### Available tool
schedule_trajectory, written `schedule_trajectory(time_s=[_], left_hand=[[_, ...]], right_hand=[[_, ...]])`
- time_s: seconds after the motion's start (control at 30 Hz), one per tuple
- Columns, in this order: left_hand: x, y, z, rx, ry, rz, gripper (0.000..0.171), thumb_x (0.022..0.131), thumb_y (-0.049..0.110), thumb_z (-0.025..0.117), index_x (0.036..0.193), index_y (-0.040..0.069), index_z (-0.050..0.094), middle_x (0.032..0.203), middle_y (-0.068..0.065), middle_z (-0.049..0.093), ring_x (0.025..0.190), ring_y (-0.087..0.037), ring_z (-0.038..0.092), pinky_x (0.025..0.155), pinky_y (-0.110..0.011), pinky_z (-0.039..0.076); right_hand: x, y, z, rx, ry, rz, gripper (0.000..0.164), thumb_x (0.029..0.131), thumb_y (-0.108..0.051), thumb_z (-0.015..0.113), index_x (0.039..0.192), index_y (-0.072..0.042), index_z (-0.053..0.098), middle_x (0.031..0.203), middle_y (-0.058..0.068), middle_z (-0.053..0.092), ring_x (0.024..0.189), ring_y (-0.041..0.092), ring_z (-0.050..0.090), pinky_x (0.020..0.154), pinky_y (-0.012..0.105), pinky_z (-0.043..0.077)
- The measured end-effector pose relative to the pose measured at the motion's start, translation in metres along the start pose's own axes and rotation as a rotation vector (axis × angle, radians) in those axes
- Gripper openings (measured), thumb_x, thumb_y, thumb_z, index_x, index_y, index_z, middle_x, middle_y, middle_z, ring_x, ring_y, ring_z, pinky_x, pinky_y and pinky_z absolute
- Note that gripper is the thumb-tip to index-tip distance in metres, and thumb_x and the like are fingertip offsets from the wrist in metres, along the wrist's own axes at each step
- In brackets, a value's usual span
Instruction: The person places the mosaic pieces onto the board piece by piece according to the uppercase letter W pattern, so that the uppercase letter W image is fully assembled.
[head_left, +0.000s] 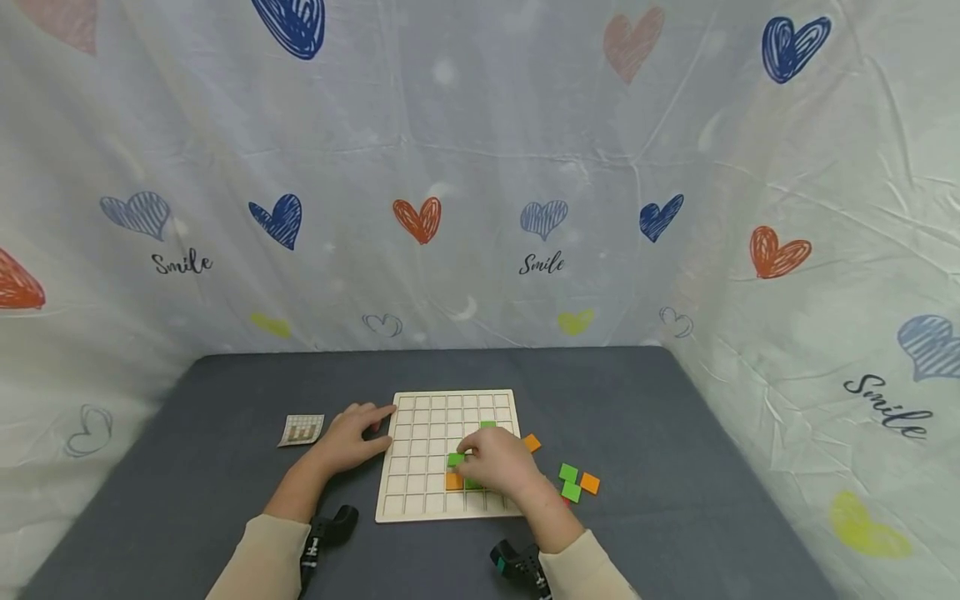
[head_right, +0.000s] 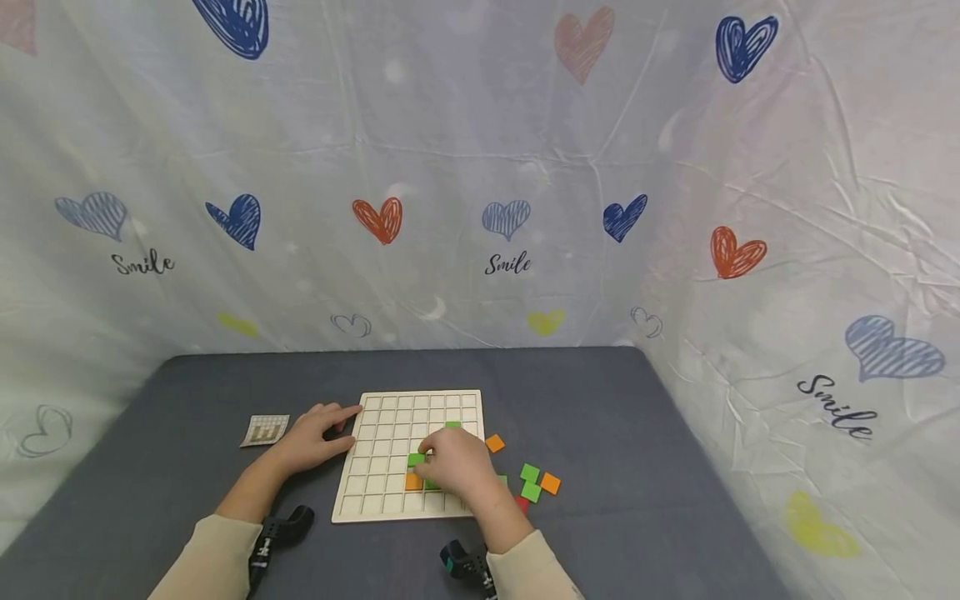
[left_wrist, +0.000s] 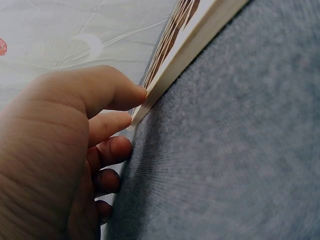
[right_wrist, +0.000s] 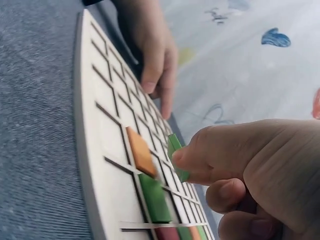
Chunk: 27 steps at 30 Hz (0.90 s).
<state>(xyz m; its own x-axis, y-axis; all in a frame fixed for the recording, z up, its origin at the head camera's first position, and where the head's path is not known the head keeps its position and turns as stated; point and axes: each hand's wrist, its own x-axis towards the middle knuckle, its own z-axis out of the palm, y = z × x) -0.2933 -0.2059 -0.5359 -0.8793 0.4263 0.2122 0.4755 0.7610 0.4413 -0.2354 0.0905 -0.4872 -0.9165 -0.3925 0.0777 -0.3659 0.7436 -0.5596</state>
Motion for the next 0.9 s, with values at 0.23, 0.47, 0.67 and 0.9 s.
schedule_trajectory(time_s=[0.23,0.47,0.67,0.9], left_hand=[[0.0,0.0,0.001,0.004,-0.003,-0.006,0.054,0.095,0.026,0.071,0.144,0.006,0.06,0.082,0.006,0.037,0.077,-0.015,0.031,0.075,-0.043,0.025],[0.0,0.0,0.002,-0.003,-0.006,-0.011,0.054,0.095,0.026,0.07,0.144,0.006,0.06,0.082,0.005,0.038,0.077,-0.016,0.031,0.075,-0.043,0.025],[0.001,-0.001,0.003,-0.003,-0.009,-0.011,0.054,0.096,0.028,0.07,0.145,0.007,0.06,0.083,0.005,0.038,0.077,-0.015,0.031,0.075,-0.044,0.025],[0.001,-0.003,0.002,0.003,-0.006,-0.008,0.055,0.096,0.027,0.07,0.145,0.007,0.059,0.083,0.005,0.037,0.078,-0.015,0.031,0.075,-0.044,0.025]], right_hand=[[0.0,0.004,0.01,-0.035,-0.023,0.009,0.025,0.084,-0.015,0.072,0.106,-0.015,0.083,0.071,-0.004,0.066,0.05,0.006,0.036,0.049,0.025,0.028],[0.0,0.004,0.012,-0.084,0.033,0.011,0.017,0.088,-0.021,0.078,0.103,-0.02,0.085,0.097,-0.004,0.076,0.065,0.003,0.055,0.051,0.024,0.038],[0.0,0.002,0.014,-0.088,0.075,0.034,0.012,0.086,-0.022,0.083,0.097,-0.022,0.086,0.1,-0.005,0.076,0.08,0.009,0.066,0.055,0.025,0.045],[0.0,0.0,0.014,-0.131,0.079,0.039,0.01,0.087,-0.024,0.083,0.097,-0.024,0.086,0.097,-0.008,0.076,0.085,0.013,0.07,0.055,0.025,0.046]])
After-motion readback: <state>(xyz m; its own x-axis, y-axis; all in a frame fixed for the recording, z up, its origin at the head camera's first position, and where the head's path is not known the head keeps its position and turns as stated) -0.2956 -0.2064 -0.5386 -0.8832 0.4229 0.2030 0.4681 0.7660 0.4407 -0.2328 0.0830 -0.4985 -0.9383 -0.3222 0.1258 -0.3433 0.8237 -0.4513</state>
